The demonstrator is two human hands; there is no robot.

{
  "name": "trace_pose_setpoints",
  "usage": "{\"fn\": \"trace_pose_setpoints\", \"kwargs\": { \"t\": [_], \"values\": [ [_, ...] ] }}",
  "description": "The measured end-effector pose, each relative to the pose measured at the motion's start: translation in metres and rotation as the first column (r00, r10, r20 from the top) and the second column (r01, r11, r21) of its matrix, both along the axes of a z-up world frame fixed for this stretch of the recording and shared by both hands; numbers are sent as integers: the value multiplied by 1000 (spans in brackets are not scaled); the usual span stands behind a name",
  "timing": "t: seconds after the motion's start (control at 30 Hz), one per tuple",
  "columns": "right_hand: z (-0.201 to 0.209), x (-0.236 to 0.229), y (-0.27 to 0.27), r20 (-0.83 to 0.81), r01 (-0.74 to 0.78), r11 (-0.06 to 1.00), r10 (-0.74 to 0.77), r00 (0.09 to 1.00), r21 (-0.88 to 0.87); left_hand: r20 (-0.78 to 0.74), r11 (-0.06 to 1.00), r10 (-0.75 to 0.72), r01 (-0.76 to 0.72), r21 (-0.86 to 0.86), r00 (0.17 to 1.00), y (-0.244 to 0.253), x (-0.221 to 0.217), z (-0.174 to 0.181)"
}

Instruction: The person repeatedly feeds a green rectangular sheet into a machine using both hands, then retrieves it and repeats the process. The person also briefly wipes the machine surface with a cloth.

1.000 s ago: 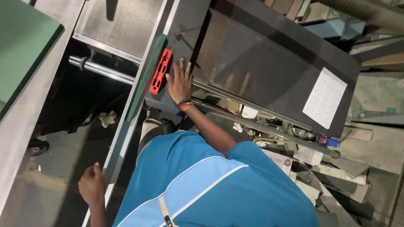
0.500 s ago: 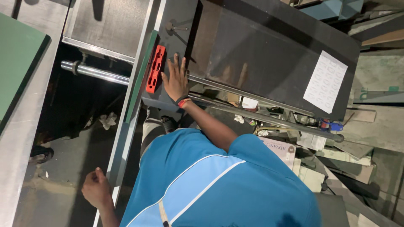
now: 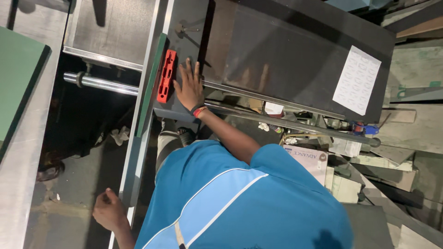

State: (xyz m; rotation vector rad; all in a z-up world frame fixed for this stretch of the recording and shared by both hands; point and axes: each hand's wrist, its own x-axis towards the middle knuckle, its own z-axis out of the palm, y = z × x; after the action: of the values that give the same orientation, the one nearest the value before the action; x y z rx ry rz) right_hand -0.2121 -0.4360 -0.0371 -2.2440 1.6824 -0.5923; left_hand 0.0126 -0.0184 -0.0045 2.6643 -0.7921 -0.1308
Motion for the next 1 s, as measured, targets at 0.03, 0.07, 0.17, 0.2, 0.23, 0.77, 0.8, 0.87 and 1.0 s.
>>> {"fn": "trace_pose_setpoints", "kwargs": {
  "t": [0.03, 0.07, 0.17, 0.2, 0.23, 0.77, 0.8, 0.87, 1.0],
  "values": [
    [0, 0, 0, 4, 1, 1000, -1, 1000, 12, 24, 1000, -4, 4, 16, 1000, 0, 0, -1],
    [0, 0, 0, 8, 2, 1000, -2, 1000, 25, 16, 1000, 0, -1, 23, 1000, 1, 0, -1],
    [-2, 0, -1, -19, 1, 1000, -1, 1000, 8, -18, 999, 28, -27, 37, 999, 0, 3, -4],
    [-3, 0, -1, -28, 3, 1000, -3, 1000, 23, -38, 998, 45, -44, 39, 998, 1, 3, -4],
    [-4, 0, -1, -36, 6, 999, -4, 999, 39, -57, 997, 63, -61, 42, 996, 1, 3, -5],
    [1, -2, -2, -61, -13, 1000, 13, 998, 1, 57, 998, -38, 35, 46, 998, -1, 4, -7],
    [1, -1, -1, -21, -15, 1000, 15, 1000, -10, 97, 998, -44, 38, 58, 994, 0, 3, -6],
    [1, 0, 1, 64, -28, 999, 29, 997, -28, 120, 999, -39, 34, 43, 992, 3, -2, -5],
    [6, 2, 5, 51, -30, 997, 33, 998, -64, 80, 995, 2, 6, -103, 997, 1, -5, 1]
  ]
}}
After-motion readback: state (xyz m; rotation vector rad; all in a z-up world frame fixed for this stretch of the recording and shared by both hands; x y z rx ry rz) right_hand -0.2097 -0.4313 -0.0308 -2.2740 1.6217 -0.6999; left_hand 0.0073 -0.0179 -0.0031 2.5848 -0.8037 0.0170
